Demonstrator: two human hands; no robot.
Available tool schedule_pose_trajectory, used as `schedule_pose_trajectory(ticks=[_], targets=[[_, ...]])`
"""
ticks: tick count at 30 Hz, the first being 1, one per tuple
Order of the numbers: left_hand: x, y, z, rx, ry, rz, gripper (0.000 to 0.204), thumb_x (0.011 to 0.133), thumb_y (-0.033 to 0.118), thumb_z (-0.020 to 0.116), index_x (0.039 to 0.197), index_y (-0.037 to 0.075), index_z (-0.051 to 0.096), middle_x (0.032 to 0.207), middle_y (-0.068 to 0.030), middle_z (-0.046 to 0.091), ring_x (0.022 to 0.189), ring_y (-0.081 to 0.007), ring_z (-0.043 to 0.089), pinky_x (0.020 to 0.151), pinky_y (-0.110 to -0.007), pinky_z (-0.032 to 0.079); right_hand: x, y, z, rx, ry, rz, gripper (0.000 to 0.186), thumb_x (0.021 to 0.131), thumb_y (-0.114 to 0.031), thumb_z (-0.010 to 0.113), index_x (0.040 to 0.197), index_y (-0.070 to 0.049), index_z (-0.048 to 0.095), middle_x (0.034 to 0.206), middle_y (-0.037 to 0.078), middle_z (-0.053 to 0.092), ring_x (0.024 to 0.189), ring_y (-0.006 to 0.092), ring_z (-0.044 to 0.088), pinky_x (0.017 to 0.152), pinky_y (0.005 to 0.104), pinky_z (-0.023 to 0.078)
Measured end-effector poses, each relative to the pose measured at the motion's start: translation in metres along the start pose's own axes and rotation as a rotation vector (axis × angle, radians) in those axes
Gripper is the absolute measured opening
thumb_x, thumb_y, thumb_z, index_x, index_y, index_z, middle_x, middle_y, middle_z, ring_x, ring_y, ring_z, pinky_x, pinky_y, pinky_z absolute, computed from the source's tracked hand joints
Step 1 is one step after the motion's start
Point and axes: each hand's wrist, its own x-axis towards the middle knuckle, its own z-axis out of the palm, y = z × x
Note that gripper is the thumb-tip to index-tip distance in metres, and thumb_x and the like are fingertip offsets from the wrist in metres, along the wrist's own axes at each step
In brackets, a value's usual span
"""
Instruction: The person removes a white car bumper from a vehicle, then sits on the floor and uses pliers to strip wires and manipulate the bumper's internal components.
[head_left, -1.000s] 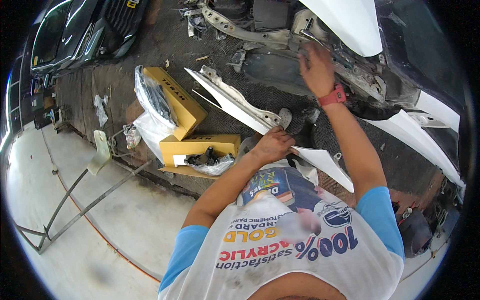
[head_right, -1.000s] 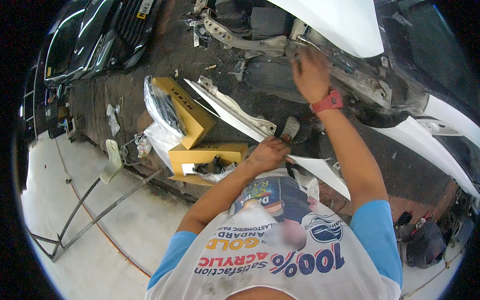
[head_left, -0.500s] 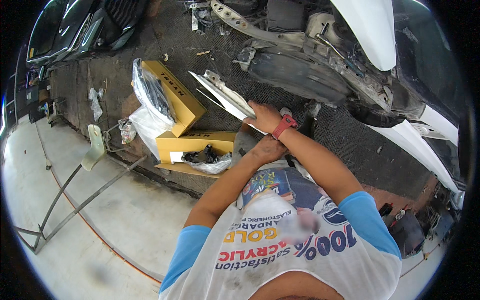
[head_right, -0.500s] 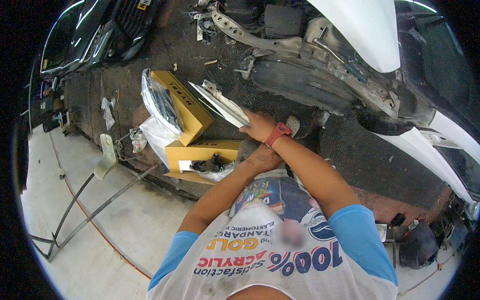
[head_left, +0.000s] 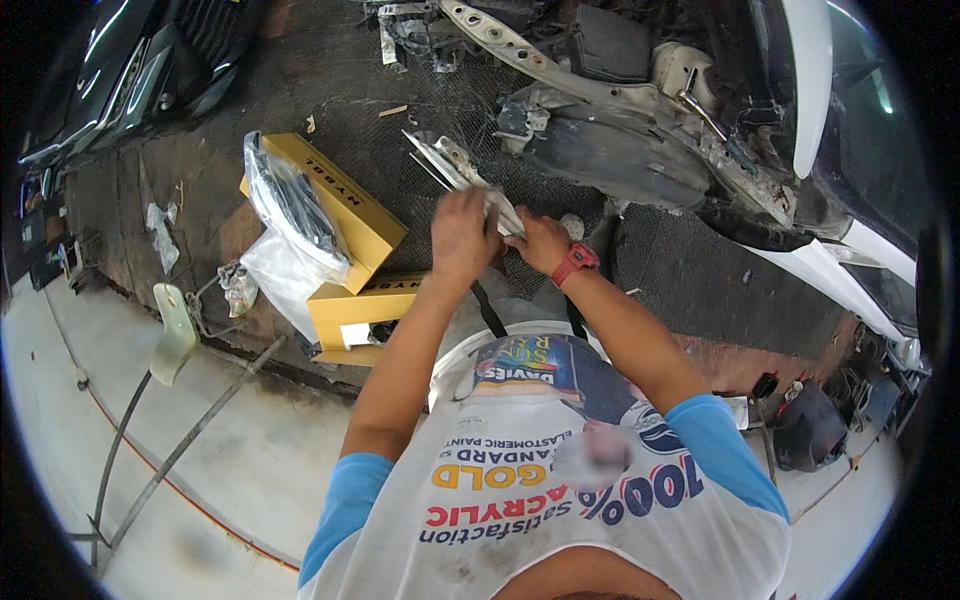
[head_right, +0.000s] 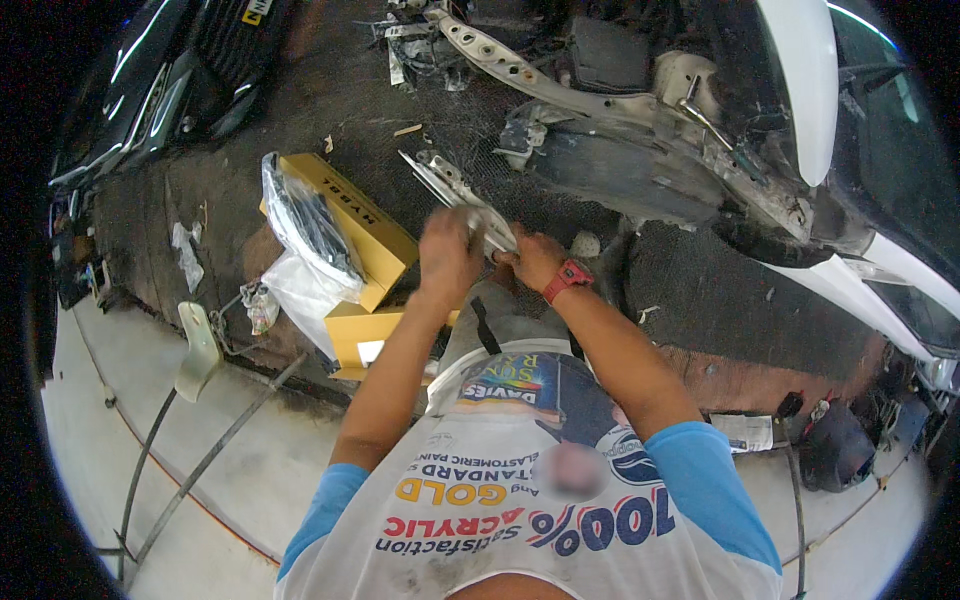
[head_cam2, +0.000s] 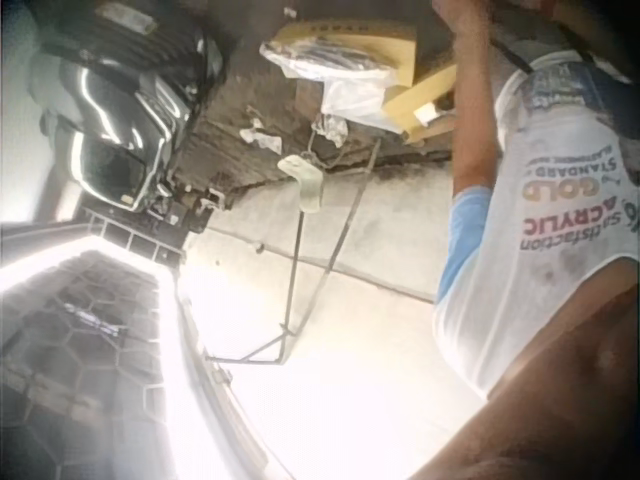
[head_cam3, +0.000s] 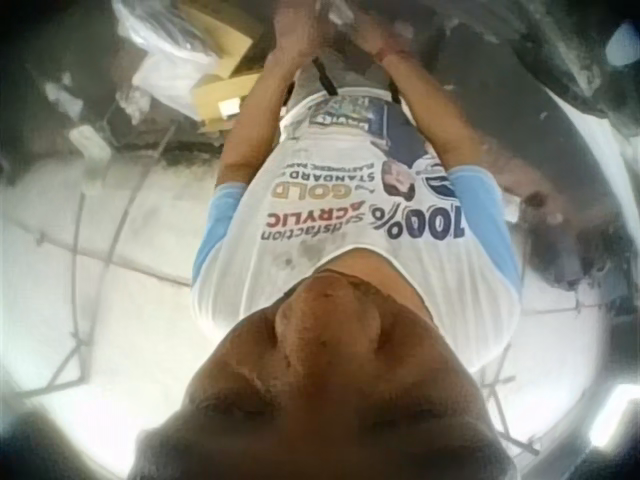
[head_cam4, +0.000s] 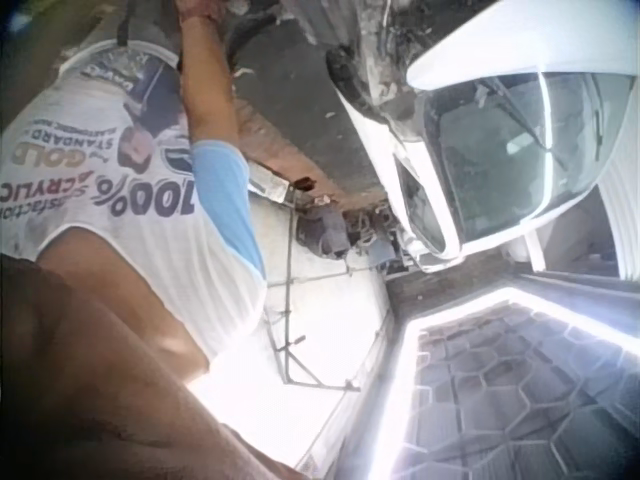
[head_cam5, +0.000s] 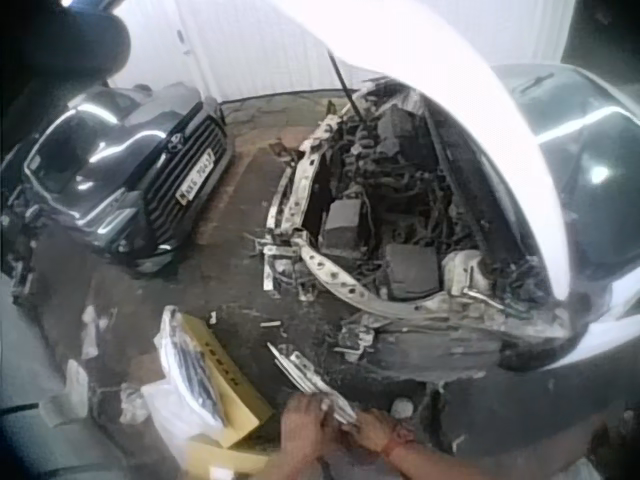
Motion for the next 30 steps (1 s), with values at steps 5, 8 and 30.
schedule_pose_trajectory(ticks=[5,8,30], targets=[[0.097,-0.044,0.008,0.186,-0.082,-0.052,0.036,0.088,0.024,0.076,0.112,-0.001,0.067,0.106,-0.0207,0.069,0.106,-0.04,0.064,0.094,-0.047,0.053,0.017,-0.016,0.017,0.009,0.031,0.056,0.063,0.092,-0.043,0.072,0.14,-0.005,0.055,0.098,0.03,0.071,0.096,0.0484,0.069,0.085,0.055,0.055],[0.129,-0.054,0.012,0.243,-0.288,-0.179,0.037,0.084,0.028,0.079,0.111,0.003,0.071,0.106,-0.0218,0.072,0.105,-0.0408,0.068,0.094,-0.047,0.055,0.022,-0.025,0.024,0.04,0.032,0.091,0.065,0.091,-0.041,0.073,0.142,-0.006,0.053,0.1,0.031,0.071,0.096,0.0483,0.069,0.085,0.0546,0.055],[0.117,-0.062,-0.016,-0.444,-0.547,-0.225,0.036,0.106,0.036,0.055,0.105,0.011,0.081,0.107,-0.0138,0.078,0.092,-0.0277,0.068,0.092,-0.04,0.051,-0.022,-0.024,0.031,0.068,0.032,0.079,0.053,0.092,-0.037,0.072,0.13,-0.003,0.058,0.089,0.028,0.07,0.085,0.0482,0.069,0.075,0.0544,0.056]])
